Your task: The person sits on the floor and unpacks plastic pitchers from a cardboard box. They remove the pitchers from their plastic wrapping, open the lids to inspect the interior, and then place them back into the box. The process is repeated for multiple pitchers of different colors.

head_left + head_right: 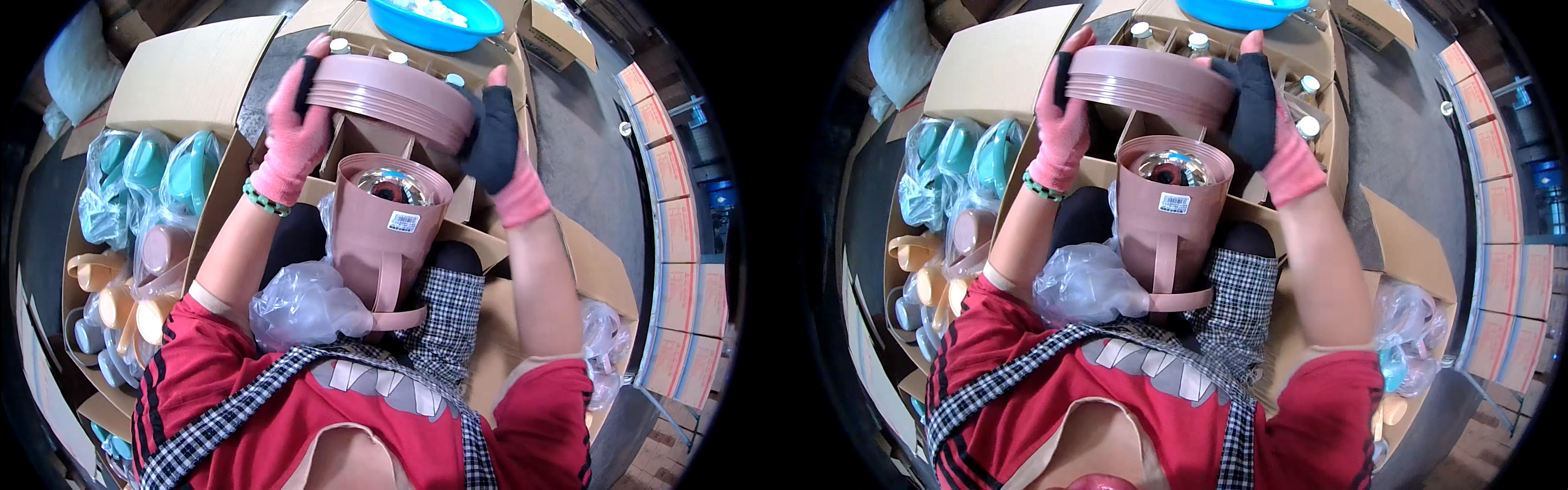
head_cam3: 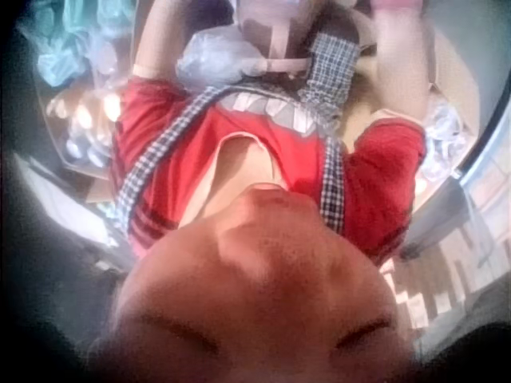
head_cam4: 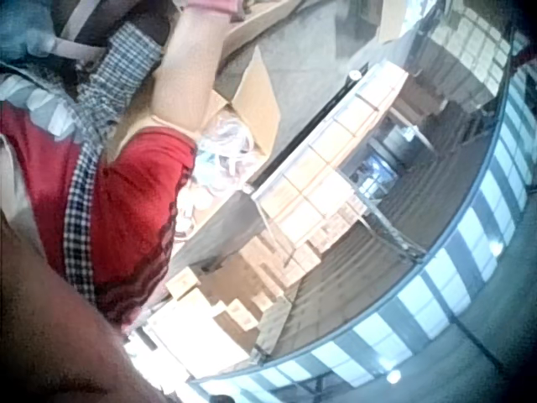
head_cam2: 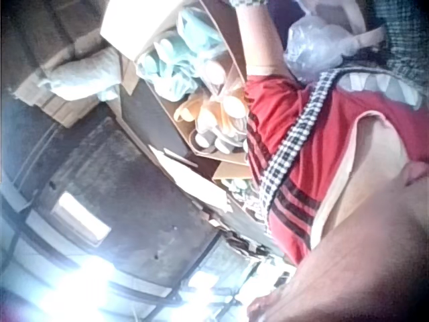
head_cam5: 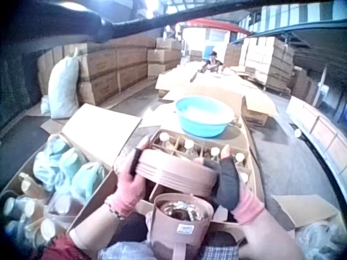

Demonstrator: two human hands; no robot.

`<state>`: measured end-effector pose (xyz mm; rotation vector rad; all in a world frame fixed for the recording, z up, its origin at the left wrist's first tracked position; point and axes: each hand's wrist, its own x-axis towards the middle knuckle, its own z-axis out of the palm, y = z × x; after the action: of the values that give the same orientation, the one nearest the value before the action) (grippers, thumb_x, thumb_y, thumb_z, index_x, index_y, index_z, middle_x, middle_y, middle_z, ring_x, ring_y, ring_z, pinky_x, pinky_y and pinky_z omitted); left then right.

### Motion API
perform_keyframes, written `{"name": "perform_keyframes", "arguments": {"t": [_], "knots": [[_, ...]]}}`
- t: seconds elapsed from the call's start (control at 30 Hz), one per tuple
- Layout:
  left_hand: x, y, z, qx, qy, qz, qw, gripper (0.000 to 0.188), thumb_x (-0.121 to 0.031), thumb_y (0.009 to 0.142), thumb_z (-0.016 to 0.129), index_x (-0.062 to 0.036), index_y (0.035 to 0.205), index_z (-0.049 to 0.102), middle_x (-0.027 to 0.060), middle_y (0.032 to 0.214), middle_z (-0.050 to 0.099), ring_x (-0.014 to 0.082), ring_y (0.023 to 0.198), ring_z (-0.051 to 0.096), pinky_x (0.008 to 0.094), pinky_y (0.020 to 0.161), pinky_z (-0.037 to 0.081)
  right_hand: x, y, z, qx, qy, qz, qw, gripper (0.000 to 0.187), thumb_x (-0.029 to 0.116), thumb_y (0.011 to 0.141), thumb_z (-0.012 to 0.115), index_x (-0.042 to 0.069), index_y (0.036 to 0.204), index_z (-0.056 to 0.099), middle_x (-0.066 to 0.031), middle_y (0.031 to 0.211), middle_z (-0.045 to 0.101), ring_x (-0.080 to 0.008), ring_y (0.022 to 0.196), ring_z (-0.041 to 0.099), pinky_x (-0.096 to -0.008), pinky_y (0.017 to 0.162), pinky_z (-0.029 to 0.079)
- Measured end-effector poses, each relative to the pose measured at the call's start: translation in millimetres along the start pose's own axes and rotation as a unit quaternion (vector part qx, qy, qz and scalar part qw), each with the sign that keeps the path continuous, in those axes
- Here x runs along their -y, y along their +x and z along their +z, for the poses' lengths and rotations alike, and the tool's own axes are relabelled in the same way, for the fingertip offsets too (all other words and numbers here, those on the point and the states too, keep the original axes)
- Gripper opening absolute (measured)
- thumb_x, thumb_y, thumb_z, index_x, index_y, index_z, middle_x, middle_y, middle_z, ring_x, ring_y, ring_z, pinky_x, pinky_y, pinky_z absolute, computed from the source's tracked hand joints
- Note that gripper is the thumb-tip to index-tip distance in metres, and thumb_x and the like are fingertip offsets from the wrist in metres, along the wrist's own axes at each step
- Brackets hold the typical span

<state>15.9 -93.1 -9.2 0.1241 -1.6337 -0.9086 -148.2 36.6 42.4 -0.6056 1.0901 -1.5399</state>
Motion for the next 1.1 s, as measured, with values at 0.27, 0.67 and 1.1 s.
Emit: {"name": "perform_keyframes", "arguments": {"t": [0.27, 0.67, 1.1], "knots": [[10, -41, 0, 0.246, -0.024, -0.236, 0.94, 0.087, -0.03, 0.07, 0.067, 0.0005, 0.133, 0.015, 0.0183, 0.134, 0.025, 0.0243, 0.124, 0.025, 0.0315, 0.101, 0.021, -82, 9, -60, -0.106, -0.159, -0.124, 0.974, 0.057, 0.047, 0.087, 0.039, -0.005, 0.106, 0.052, -0.0103, 0.103, 0.055, -0.0149, 0.097, 0.049, -0.0262, 0.089, 0.034], [-6, -75, 1, 0.213, 0.053, -0.311, 0.925, 0.052, -0.031, 0.082, 0.052, 0.0033, 0.118, 0.038, 0.0192, 0.122, 0.038, 0.0273, 0.115, 0.037, 0.0323, 0.095, 0.03, -92, -2, -74, -0.057, -0.1, -0.03, 0.993, 0.046, 0.04, 0.088, 0.042, -0.003, 0.103, 0.053, -0.0079, 0.098, 0.056, -0.0131, 0.092, 0.05, -0.0239, 0.084, 0.037], [57, -64, 22, 0.065, -0.321, -0.539, 0.776, 0.062, -0.053, 0.085, 0.039, 0.0037, 0.108, 0.049, 0.0096, 0.102, 0.054, 0.0148, 0.09, 0.052, 0.0263, 0.08, 0.041, -72, -6, -44, -0.124, -0.295, -0.042, 0.947, 0.061, 0.052, 0.083, 0.041, -0.001, 0.112, 0.05, -0.0128, 0.105, 0.052, -0.0181, 0.103, 0.045, -0.026, 0.092, 0.029]]}}
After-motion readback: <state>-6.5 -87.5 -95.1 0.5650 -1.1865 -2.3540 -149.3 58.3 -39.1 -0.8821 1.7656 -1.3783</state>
